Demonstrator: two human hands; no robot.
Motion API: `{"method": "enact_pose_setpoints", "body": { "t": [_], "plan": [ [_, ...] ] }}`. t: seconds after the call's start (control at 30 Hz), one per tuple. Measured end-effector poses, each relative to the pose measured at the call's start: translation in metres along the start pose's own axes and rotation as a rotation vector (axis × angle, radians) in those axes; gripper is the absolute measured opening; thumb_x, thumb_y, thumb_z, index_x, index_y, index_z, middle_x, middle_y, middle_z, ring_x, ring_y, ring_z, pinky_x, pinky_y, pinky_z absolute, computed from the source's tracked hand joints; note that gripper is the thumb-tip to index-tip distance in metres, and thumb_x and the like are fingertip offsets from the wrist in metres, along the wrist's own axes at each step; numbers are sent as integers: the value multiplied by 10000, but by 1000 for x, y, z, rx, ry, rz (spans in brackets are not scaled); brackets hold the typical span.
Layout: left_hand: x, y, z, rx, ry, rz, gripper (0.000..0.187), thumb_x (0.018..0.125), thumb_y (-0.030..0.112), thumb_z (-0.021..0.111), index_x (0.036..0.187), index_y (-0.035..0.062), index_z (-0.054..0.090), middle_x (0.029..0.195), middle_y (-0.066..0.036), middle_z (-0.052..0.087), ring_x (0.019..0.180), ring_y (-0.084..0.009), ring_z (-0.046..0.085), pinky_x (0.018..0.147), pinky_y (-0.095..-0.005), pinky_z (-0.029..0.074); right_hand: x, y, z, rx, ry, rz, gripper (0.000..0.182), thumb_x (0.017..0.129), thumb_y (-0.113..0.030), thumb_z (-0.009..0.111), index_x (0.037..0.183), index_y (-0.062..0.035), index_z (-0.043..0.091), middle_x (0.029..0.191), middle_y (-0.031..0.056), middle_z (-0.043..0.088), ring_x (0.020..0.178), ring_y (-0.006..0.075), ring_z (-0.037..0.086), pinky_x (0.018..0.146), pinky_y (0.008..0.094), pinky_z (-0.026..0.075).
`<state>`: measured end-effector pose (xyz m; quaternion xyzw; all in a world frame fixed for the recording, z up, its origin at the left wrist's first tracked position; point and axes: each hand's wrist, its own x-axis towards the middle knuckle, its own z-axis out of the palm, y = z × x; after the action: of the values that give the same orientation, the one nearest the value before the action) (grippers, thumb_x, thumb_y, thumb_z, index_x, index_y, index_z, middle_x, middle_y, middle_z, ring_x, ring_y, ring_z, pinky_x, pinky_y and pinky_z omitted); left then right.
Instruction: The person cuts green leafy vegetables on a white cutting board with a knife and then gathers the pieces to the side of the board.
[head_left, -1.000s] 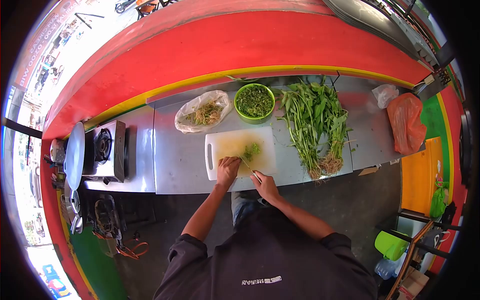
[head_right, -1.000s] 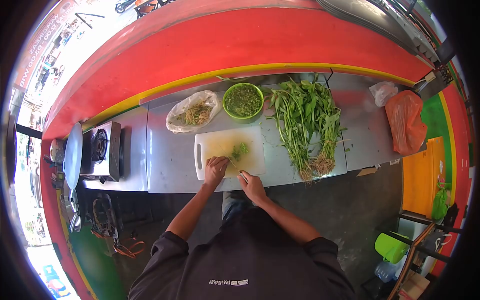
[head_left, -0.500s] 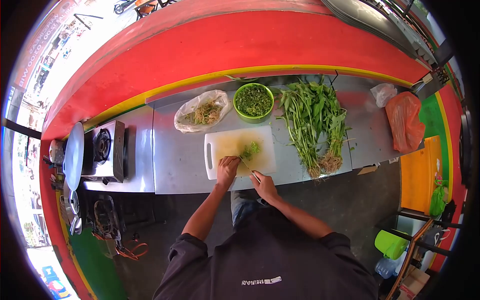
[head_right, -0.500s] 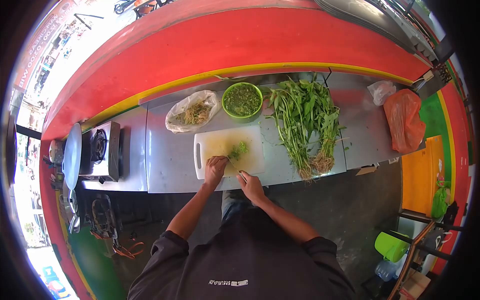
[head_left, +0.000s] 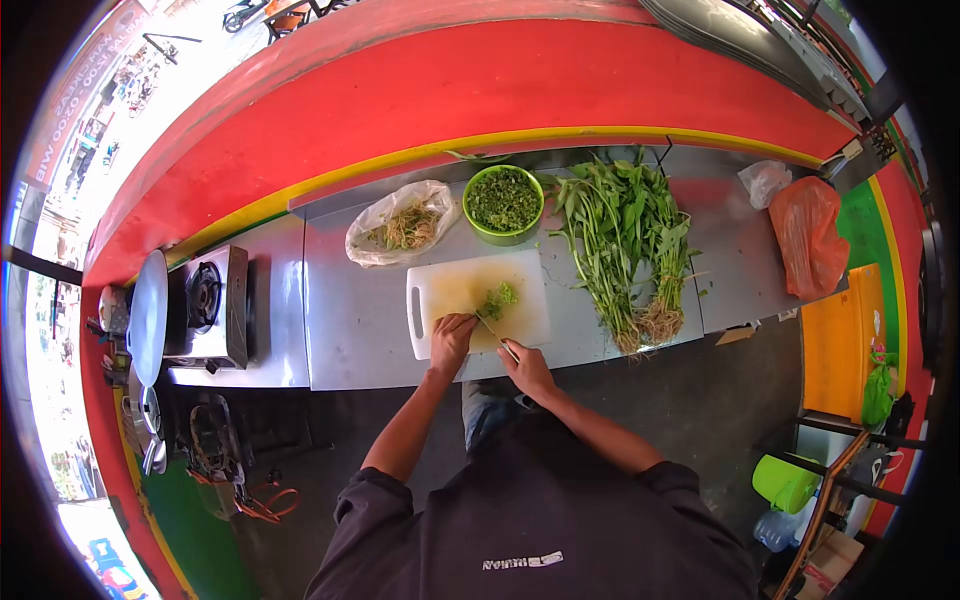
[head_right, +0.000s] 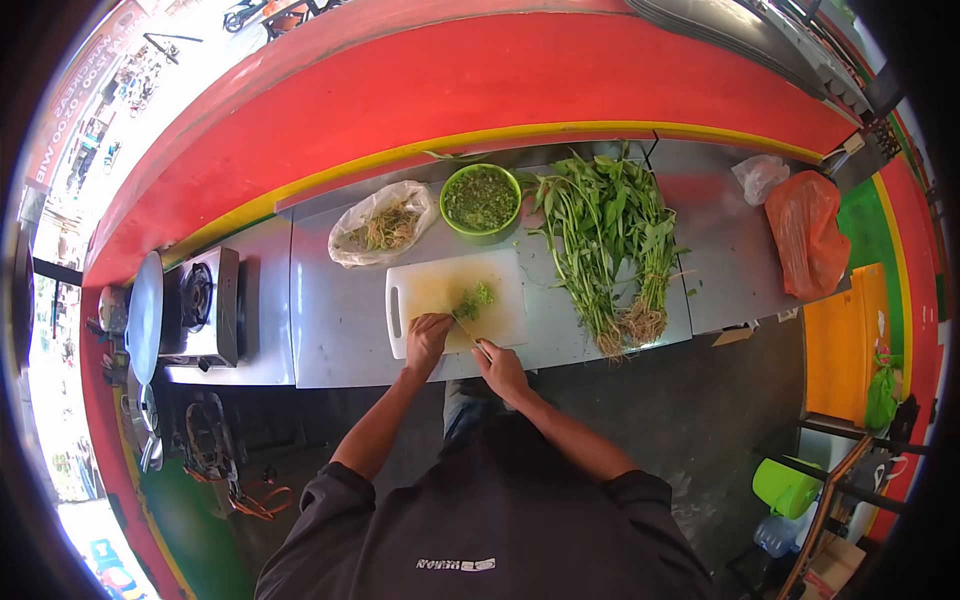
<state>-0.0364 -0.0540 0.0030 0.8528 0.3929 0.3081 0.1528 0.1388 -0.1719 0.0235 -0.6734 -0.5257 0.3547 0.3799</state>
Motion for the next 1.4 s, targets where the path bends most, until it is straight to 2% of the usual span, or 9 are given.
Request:
{"method": "enact_pose_setpoints", "body": {
  "t": [0.23, 0.27, 0.37, 0.63, 0.87, 1.03, 1.27, 1.3, 1.4],
  "plan": [
    [2, 4, -1, 14, 3, -11, 150, 864, 59, 726, 1005, 84, 769, 1026, -34, 740, 988, -238, 684, 876, -396, 493, 11, -6, 7, -59, 79, -121, 310, 1005, -234, 650, 1163, 29, 692, 977, 291, 713, 944, 495, 673, 782, 489, 549],
    [1, 3, -2, 16, 13, -24, 146, 862, 57, 726, 999, 85, 766, 1023, -33, 739, 985, -241, 683, 872, -397, 491, 6, -7, 3, -14, 29, -29, 323, 1007, -240, 648, 1171, 35, 689, 986, 295, 714, 960, 496, 672, 793, 484, 554],
    [-1, -1, 0, -30, 15, -63, 129, 860, 56, 730, 980, 91, 762, 1010, -31, 737, 978, -242, 683, 867, -397, 486, -1, -11, -4, 38, -5, 2, 335, 1012, -248, 642, 1183, 36, 687, 992, 292, 717, 976, 492, 674, 805, 479, 559],
    [1, 9, -5, 37, -14, -38, 127, 866, 68, 725, 985, 95, 759, 1031, -19, 730, 997, -232, 680, 871, -396, 485, 9, -4, 2, -137, -51, 25, 332, 1014, -276, 639, 1191, 2, 686, 986, 287, 718, 955, 487, 677, 784, 504, 560],
    [-3, 7, -1, 20, 17, -59, 163, 868, 58, 722, 1021, 90, 767, 1055, -17, 736, 1007, -236, 678, 881, -400, 492, -5, -3, -7, -38, -34, 38, 347, 1017, -284, 638, 1195, 7, 699, 986, 292, 717, 949, 485, 680, 777, 506, 565],
    [-1, 7, -4, -1, -19, -75, 162, 870, 42, 730, 1023, 57, 780, 1040, -58, 755, 1000, -264, 690, 872, -407, 501, 8, -1, -6, -176, -111, 48, 328, 1013, -280, 640, 1192, -10, 694, 964, 276, 718, 901, 495, 678, 752, 530, 556],
    [-1, 8, 3, -77, 9, -111, 144, 877, 46, 746, 1018, 48, 777, 1045, -75, 763, 976, -277, 698, 856, -409, 512, 6, 4, -16, -54, 22, 71, 334, 1021, -273, 632, 1214, -6, 683, 987, 268, 720, 934, 488, 673, 775, 516, 552],
    [-1, 8, 4, -79, 7, -112, 144, 877, 46, 746, 1018, 48, 777, 1045, -75, 763, 976, -277, 698, 856, -409, 512, 5, 6, -18, -55, 76, -15, 350, 1020, -287, 638, 1207, 5, 682, 986, 271, 722, 931, 490, 673, 761, 504, 557],
    [0, 8, 4, -21, 29, -65, 153, 870, 74, 762, 1021, 63, 779, 1051, -62, 764, 986, -262, 698, 860, -408, 504, -5, 6, -22, 18, -2, 77, 362, 1021, -297, 641, 1210, 9, 683, 972, 273, 722, 930, 492, 675, 755, 493, 561]
  ]
}}
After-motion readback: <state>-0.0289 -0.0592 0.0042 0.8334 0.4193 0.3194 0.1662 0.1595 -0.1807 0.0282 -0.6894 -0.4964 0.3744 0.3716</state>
